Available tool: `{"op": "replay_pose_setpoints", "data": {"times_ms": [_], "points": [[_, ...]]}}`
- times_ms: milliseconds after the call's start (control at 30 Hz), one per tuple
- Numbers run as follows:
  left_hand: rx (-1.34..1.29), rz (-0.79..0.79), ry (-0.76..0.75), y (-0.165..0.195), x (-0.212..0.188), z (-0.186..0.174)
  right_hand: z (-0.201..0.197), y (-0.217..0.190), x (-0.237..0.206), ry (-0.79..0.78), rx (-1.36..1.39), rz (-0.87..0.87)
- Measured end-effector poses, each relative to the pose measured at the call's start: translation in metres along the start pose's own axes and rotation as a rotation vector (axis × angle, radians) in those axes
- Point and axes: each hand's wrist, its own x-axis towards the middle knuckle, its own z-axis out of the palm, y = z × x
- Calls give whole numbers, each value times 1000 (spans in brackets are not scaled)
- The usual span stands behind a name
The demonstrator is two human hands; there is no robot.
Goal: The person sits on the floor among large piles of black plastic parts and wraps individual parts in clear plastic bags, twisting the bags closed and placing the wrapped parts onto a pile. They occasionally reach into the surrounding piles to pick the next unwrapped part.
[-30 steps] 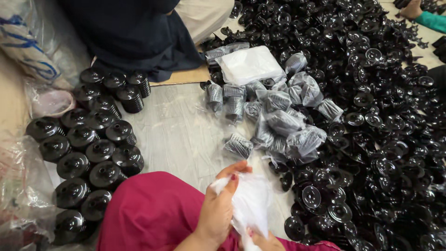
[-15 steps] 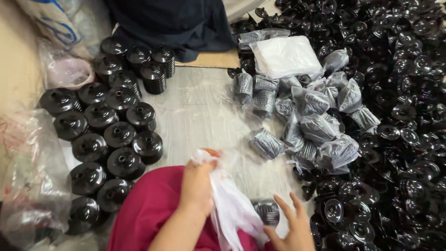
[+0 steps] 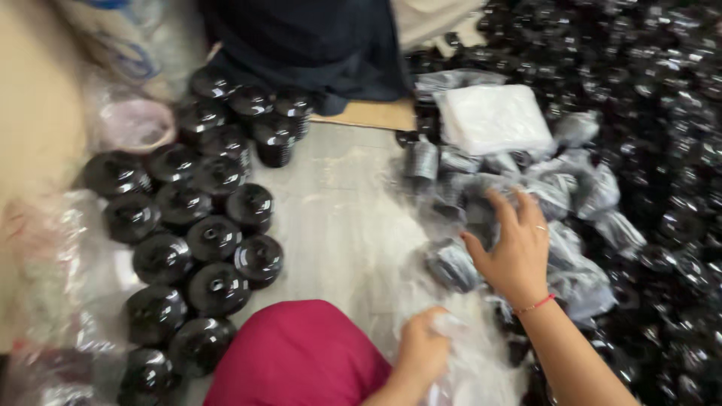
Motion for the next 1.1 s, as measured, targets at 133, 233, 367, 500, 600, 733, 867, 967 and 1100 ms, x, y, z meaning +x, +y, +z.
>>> {"op": "replay_pose_setpoints", "data": {"times_ms": [133, 233, 367, 500, 600, 733, 867, 967, 1100], "points": [[44, -18, -73, 2, 2, 20, 21, -82, 39, -519, 789, -69], [67, 2, -86, 10, 15, 6, 33, -159, 50, -556, 1005, -472], [105, 16, -105, 6, 23, -23, 46, -231, 53, -502, 743, -668], [152, 27, -108, 0, 22, -26, 59, -243, 47, -423, 684, -647], [207, 41, -108, 1, 16, -7, 66, -211, 40, -404, 659, -584], [348, 84, -131, -3, 7, 5, 58, -122, 8, -442, 555, -406], [651, 187, -325, -13, 0, 1, 32, -28, -62, -505, 466, -292], [572, 251, -611, -13, -10, 3, 1, 14, -132, -513, 455, -164], [569, 16, -311, 6, -25, -3, -47, 19, -224, -517, 390, 62]]}}
